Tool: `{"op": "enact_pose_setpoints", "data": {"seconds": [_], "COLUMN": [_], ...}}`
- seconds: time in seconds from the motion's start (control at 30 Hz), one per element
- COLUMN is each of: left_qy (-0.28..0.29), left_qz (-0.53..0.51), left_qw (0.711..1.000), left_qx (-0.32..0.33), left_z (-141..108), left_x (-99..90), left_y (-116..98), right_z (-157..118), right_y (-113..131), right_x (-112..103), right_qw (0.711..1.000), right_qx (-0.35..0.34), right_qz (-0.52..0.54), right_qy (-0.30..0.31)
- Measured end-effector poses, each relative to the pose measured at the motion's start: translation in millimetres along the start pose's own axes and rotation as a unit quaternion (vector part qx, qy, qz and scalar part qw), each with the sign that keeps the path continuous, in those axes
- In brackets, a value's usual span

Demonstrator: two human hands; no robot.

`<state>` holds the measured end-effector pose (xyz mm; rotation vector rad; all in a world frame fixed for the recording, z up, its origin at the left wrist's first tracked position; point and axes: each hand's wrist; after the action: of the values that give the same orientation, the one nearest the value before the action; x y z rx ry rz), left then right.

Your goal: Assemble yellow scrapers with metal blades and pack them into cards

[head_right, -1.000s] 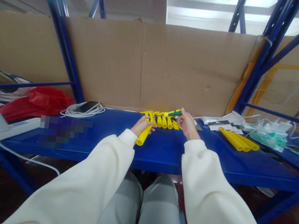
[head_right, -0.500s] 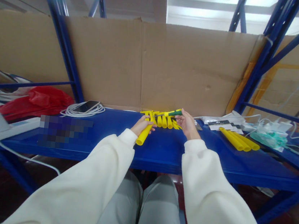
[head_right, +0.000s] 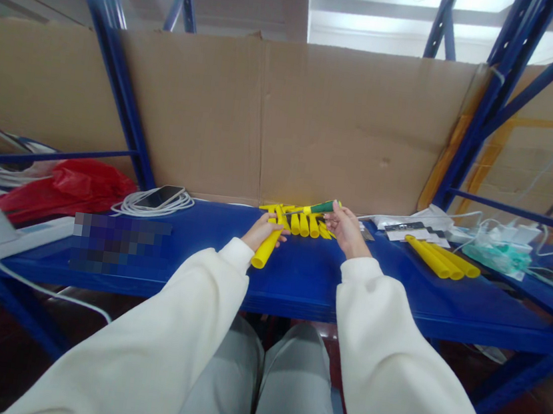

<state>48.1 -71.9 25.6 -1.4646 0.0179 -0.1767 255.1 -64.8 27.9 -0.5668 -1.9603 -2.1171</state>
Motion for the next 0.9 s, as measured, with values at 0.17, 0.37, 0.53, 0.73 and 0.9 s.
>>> {"op": "enact_pose_setpoints", "data": {"seconds": [0.17, 0.37, 0.53, 0.73, 0.9], "left_qy": [-0.004, -0.002, -0.001, -0.004, -0.018], "left_qz": [0.01, 0.009, 0.019, 0.018, 0.004], "left_qw": [1.0, 1.0, 1.0, 1.0, 0.999], "left_qx": [-0.002, 0.006, 0.009, 0.019, 0.034], "left_z": [-1.3, -5.0, -2.1, 1.1, 1.2], "left_x": [0.8, 2.4, 1.5, 1.4, 1.8], "left_y": [-1.4, -3.0, -0.1, 3.4, 3.5], "right_z": [-0.3, -2.0, -2.7, -2.3, -2.2], "right_y": [0.6, 1.4, 2.1, 2.6, 2.9], "right_x": [-0.7, 1.2, 3.4, 4.1, 3.4], "right_qw": [1.0, 1.0, 1.0, 0.999, 0.998], "right_qx": [0.0, 0.007, 0.009, 0.016, 0.024], "right_qz": [-0.011, -0.006, -0.002, -0.005, 0.0], "right_qy": [0.002, -0.014, -0.026, -0.04, -0.051]}}
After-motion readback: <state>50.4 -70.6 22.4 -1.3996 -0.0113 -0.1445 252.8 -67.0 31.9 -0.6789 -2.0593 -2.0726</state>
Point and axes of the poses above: each hand's wrist, its own z-axis towards the middle knuckle, its own x-axis out of the palm, y = z × x, and after that the axes turned 13 degrees about x, right-handed
